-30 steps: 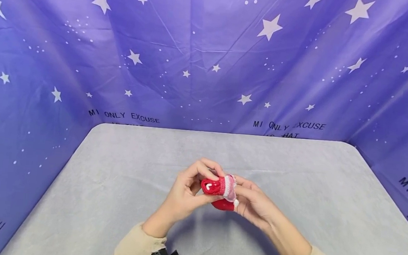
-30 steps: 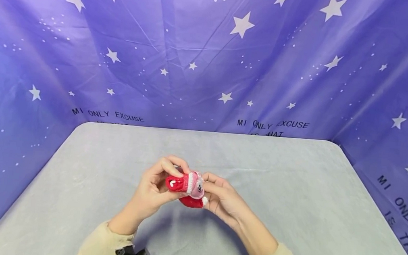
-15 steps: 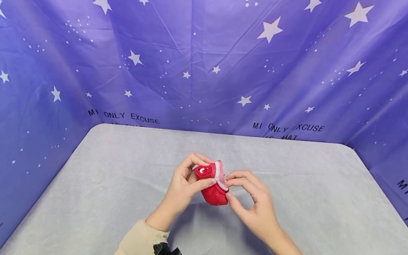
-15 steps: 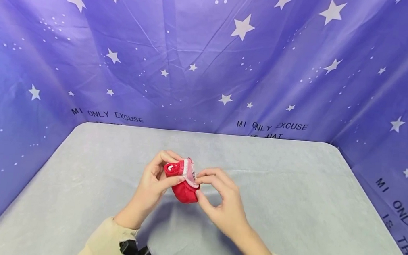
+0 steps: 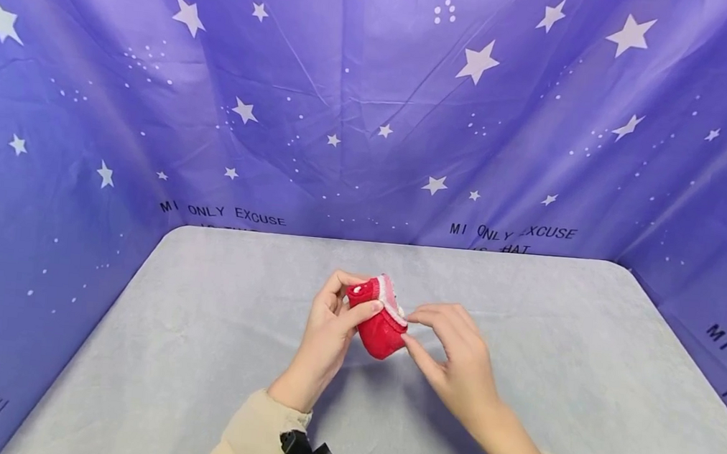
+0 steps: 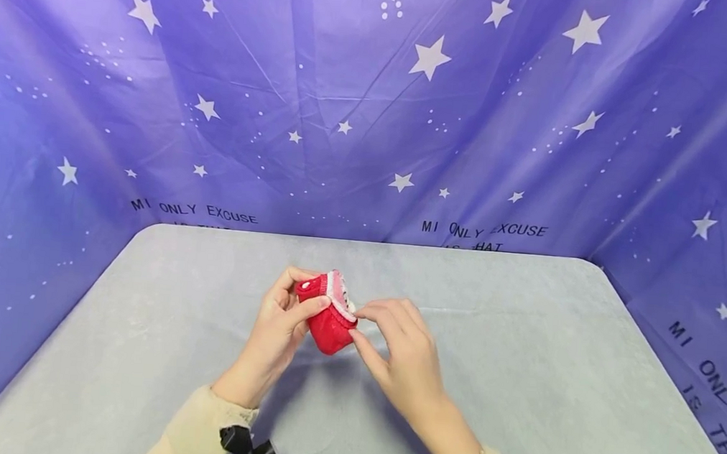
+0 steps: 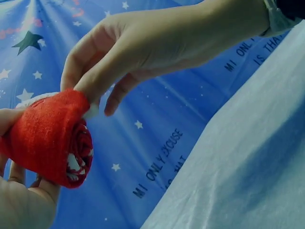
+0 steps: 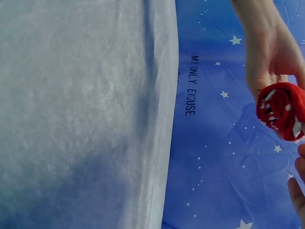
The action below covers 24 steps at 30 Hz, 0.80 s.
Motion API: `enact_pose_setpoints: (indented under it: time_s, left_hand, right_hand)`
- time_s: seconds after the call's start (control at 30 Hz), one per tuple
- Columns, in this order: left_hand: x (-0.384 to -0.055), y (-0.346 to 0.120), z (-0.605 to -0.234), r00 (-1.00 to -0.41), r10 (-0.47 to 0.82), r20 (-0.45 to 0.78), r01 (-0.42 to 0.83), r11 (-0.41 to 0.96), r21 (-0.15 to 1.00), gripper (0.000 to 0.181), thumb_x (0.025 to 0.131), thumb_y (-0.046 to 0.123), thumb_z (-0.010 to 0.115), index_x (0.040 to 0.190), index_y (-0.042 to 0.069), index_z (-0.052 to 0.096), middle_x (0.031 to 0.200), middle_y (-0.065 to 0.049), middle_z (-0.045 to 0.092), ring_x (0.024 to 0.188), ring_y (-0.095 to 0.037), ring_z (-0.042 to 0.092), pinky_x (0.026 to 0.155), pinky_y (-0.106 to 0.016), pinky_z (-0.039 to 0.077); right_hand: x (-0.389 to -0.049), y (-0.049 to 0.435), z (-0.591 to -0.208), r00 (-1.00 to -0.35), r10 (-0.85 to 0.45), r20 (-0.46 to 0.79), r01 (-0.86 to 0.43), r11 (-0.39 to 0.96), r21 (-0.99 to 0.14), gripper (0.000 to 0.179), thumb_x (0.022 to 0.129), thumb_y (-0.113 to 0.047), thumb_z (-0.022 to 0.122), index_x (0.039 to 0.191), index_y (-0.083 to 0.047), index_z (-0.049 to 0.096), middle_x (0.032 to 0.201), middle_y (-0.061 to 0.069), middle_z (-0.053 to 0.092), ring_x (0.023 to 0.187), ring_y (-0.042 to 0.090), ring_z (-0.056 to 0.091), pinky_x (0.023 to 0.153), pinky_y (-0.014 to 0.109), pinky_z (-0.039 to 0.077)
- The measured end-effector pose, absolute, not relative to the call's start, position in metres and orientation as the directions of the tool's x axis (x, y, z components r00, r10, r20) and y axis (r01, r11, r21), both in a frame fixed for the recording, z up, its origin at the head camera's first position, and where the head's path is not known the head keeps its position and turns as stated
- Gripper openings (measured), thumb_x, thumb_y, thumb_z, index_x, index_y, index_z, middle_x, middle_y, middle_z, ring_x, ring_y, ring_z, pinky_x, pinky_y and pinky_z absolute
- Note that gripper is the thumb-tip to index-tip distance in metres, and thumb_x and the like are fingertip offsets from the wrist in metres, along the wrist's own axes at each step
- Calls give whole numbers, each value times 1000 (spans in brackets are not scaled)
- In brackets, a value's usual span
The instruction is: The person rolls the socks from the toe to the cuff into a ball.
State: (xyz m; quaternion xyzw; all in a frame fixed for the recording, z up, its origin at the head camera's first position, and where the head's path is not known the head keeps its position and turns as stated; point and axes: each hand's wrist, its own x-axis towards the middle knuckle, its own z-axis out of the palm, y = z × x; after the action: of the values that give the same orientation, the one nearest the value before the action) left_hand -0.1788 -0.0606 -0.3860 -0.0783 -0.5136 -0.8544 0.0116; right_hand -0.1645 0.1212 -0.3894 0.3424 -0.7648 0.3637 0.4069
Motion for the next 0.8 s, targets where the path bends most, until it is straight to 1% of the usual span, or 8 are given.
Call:
enact_pose_setpoints:
  time_s: [0.13,0.23,0.33,0.47,0.6,0.7,0.8]
  left_hand:
    - [-179,-59,-385,-990,46,134,98,-463,881,28,85,-7,62,102,14,56,114,-1,58,102,-18,64,79,-27,60]
    - [-180,-58,-385,-993,30,113,86,-470,879,27,85,-7,62,102,14,56,113,-1,58,100,-18,65,77,-27,60]
    - [-181,-57,-385,-995,19,99,78,-481,874,27,86,-7,62,101,14,56,111,-1,59,98,-17,65,76,-26,60]
    - [-183,-57,-389,-994,-14,105,99,-482,870,26,85,-7,63,100,12,57,106,-1,59,92,-16,67,74,-24,59]
    - [-186,-56,-393,-993,-49,109,119,-474,873,25,83,-8,65,99,10,57,104,-1,59,87,-15,68,71,-23,59]
    - [-189,-54,-396,-993,-66,101,121,-468,876,25,82,-7,65,99,9,57,103,-1,60,88,-15,67,71,-23,59]
    - [-192,-53,-397,-993,-87,78,110,-475,873,25,82,-8,66,96,11,57,101,0,60,88,-14,67,71,-24,59]
  right_hand:
    - [-167,119,-388,-379,-229,897,-798,572,-191,29,100,-30,59,97,-4,71,92,5,73,84,21,65,78,32,51]
    - [-169,118,-388,-343,-235,909,-792,592,-146,26,99,-25,58,93,-3,71,90,5,72,82,22,64,73,33,51]
    - [-170,118,-388,-332,-240,912,-805,577,-141,23,97,-21,58,88,-4,71,89,4,71,81,21,62,72,32,50]
    - [-169,117,-387,-336,-232,913,-856,479,-194,17,94,-17,61,85,-7,70,88,4,71,84,22,62,79,30,50]
    - [-167,117,-390,-338,-245,908,-906,347,-244,17,96,-17,62,85,-6,69,89,7,71,88,23,61,88,25,48]
    - [-166,117,-393,-346,-282,895,-923,271,-272,17,98,-17,61,88,-4,68,91,8,70,90,22,61,93,22,47]
    - [-164,118,-396,-340,-356,871,-933,247,-263,16,99,-15,58,91,-5,67,92,6,69,92,20,61,94,23,46]
